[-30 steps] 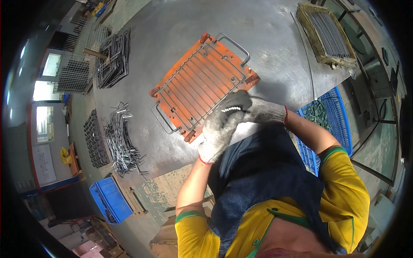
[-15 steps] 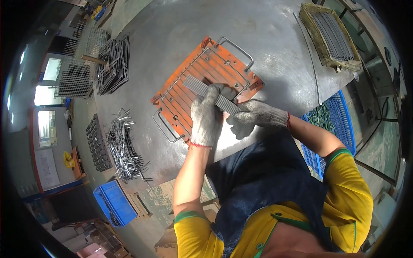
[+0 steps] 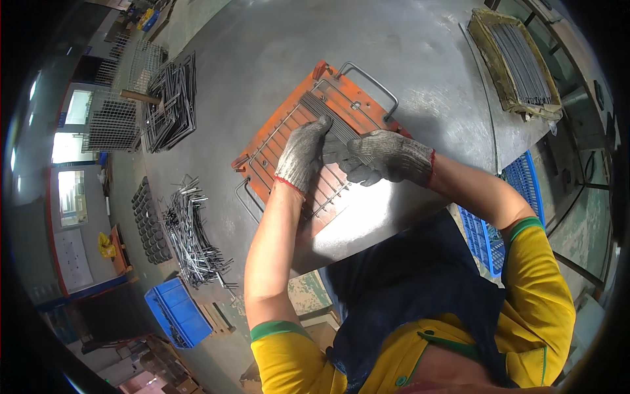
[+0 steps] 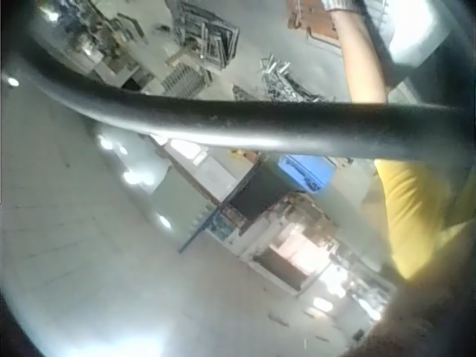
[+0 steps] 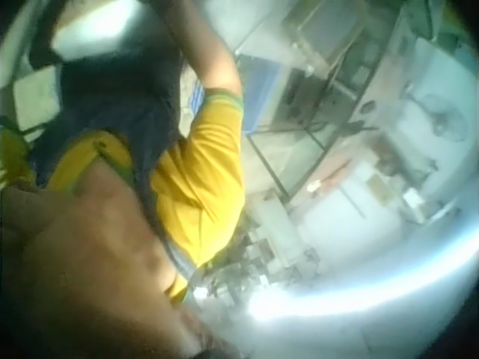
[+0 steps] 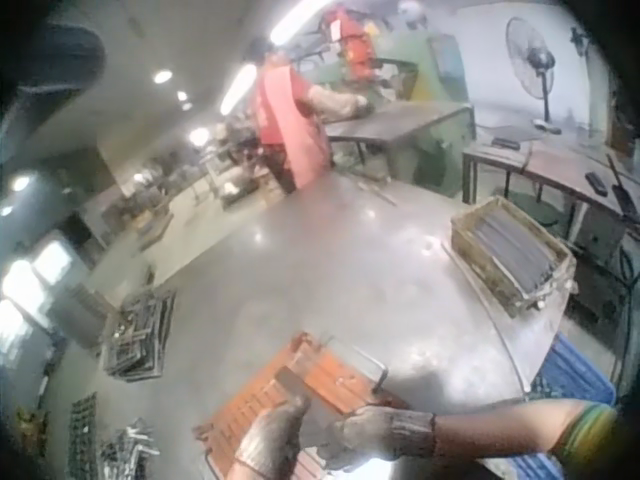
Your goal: The person inserts metal rods into slots on an orange jig to assemble a metal grid. They repeatedly pick up rods from a pile, place them into the jig, and then remove the completed grid to place it on a stack. The process is repeated for multiple units.
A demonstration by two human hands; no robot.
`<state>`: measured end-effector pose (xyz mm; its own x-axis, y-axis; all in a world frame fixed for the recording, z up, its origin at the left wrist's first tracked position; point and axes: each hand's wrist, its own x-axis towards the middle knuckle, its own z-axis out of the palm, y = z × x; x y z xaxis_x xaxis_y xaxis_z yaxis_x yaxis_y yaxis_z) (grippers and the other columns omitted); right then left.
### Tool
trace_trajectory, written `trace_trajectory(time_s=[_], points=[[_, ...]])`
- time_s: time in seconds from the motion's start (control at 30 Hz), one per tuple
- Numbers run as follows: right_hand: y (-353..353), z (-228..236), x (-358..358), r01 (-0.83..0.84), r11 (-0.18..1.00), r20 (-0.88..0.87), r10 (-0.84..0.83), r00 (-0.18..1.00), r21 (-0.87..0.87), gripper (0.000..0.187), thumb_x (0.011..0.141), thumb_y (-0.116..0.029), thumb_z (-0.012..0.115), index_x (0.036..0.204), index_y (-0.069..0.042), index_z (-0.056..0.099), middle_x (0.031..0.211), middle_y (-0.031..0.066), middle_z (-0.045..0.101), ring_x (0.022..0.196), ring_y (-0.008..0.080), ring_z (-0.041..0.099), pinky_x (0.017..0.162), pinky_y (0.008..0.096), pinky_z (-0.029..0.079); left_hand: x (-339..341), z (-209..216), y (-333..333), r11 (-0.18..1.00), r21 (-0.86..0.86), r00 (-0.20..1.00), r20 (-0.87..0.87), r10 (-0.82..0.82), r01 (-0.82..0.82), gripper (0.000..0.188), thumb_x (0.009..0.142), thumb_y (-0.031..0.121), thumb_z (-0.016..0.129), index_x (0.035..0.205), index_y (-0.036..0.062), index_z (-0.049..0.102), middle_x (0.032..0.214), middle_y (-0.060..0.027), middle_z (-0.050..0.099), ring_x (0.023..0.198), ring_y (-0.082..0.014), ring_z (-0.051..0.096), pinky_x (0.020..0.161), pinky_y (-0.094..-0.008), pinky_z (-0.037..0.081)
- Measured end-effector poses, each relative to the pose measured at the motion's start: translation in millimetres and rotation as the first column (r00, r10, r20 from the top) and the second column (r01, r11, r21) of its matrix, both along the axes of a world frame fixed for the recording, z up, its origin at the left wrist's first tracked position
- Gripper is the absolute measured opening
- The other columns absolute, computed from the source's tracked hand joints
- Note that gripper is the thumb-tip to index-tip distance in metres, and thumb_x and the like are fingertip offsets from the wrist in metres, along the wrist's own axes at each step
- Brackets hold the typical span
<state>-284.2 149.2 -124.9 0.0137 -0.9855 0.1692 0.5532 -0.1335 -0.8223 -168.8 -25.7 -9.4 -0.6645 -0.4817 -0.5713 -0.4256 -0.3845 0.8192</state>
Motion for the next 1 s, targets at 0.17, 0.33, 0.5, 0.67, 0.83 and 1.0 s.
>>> trace_trajectory(time_s=[0.17, 0.33, 0.5, 0.67, 0.83, 1.0], points=[[-4.5, 59.2, 2.0, -0.082, 0.928, -0.198, 0.163, 0.967, 0.362, 0.084, 0.090, -0.058, 0.059, 0.143, 0.005, 0.043, 0.138, 0.0272, 0.053, 0.127, 0.0419, 0.057, 0.097, 0.0545, 0.052, -4.2, 32.9, 8.4, 0.421, -0.785, 0.889, 0.428, -0.162, 0.454, 0.037, 0.095, 0.034, 0.067, 0.112, 0.0017, 0.066, 0.107, -0.0165, 0.069, 0.088, -0.0319, 0.066, 0.080, -0.0449, 0.055], [10.3, 60.6, -0.1, 0.017, 0.977, -0.831, 0.173, 0.529, 0.214, 0.055, 0.096, -0.043, 0.060, 0.129, 0.000, 0.056, 0.131, 0.0178, 0.061, 0.112, 0.0253, 0.066, 0.086, 0.0390, 0.057, -14.3, 4.9, 15.5, -0.102, -0.966, 0.873, 0.257, -0.414, 0.236, 0.031, 0.088, 0.028, 0.064, 0.109, 0.0055, 0.063, 0.111, -0.0132, 0.057, 0.114, -0.0322, 0.052, 0.105, -0.0509, 0.036], [32.3, 170.4, -5.0, 0.471, 0.785, -0.915, 0.334, 0.225, 0.402, 0.044, 0.094, -0.041, 0.064, 0.122, -0.008, 0.064, 0.117, 0.0130, 0.067, 0.081, 0.0190, 0.071, 0.081, 0.0325, 0.058, -13.3, -23.8, 21.2, -0.317, -0.933, 0.900, 0.278, -0.336, 0.170, 0.047, 0.088, 0.034, 0.064, 0.121, 0.0011, 0.057, 0.122, -0.0181, 0.054, 0.126, -0.0388, 0.046, 0.109, -0.0576, 0.032], [38.7, 131.7, -54.5, 0.766, 0.571, -0.937, -0.329, -0.113, -0.293, 0.042, 0.096, -0.034, 0.061, 0.129, -0.008, 0.061, 0.123, 0.0119, 0.069, 0.078, 0.0184, 0.073, 0.075, 0.0317, 0.058, -23.5, -3.1, 40.4, -0.302, -0.856, 0.845, 0.490, -0.214, 0.419, 0.050, 0.095, 0.034, 0.057, 0.132, 0.0017, 0.053, 0.133, -0.0204, 0.051, 0.133, -0.0397, 0.042, 0.113, -0.0592, 0.027], [6.0, 74.7, -47.8, 0.775, 0.623, -0.946, -0.177, 0.273, 0.107, 0.041, 0.102, -0.031, 0.057, 0.137, -0.010, 0.056, 0.102, 0.0122, 0.069, 0.088, 0.0221, 0.070, 0.079, 0.0356, 0.058, -15.4, -19.9, 21.6, -0.303, -0.915, 0.801, 0.386, -0.458, 0.267, 0.054, 0.098, 0.037, 0.054, 0.141, 0.0043, 0.050, 0.144, -0.0218, 0.048, 0.142, -0.0413, 0.037, 0.121, -0.0577, 0.019], [9.2, 20.3, -57.9, 0.764, 0.633, -0.975, -0.223, 0.021, -0.128, 0.037, 0.099, -0.025, 0.060, 0.133, -0.011, 0.056, 0.102, 0.0095, 0.069, 0.079, 0.0201, 0.069, 0.071, 0.0382, 0.058, 30.0, -11.5, 6.8, -0.342, -0.891, 0.785, 0.434, -0.442, 0.299, 0.054, 0.088, 0.028, 0.064, 0.134, 0.0025, 0.053, 0.137, -0.0173, 0.051, 0.135, -0.0348, 0.043, 0.116, -0.0594, 0.026]])
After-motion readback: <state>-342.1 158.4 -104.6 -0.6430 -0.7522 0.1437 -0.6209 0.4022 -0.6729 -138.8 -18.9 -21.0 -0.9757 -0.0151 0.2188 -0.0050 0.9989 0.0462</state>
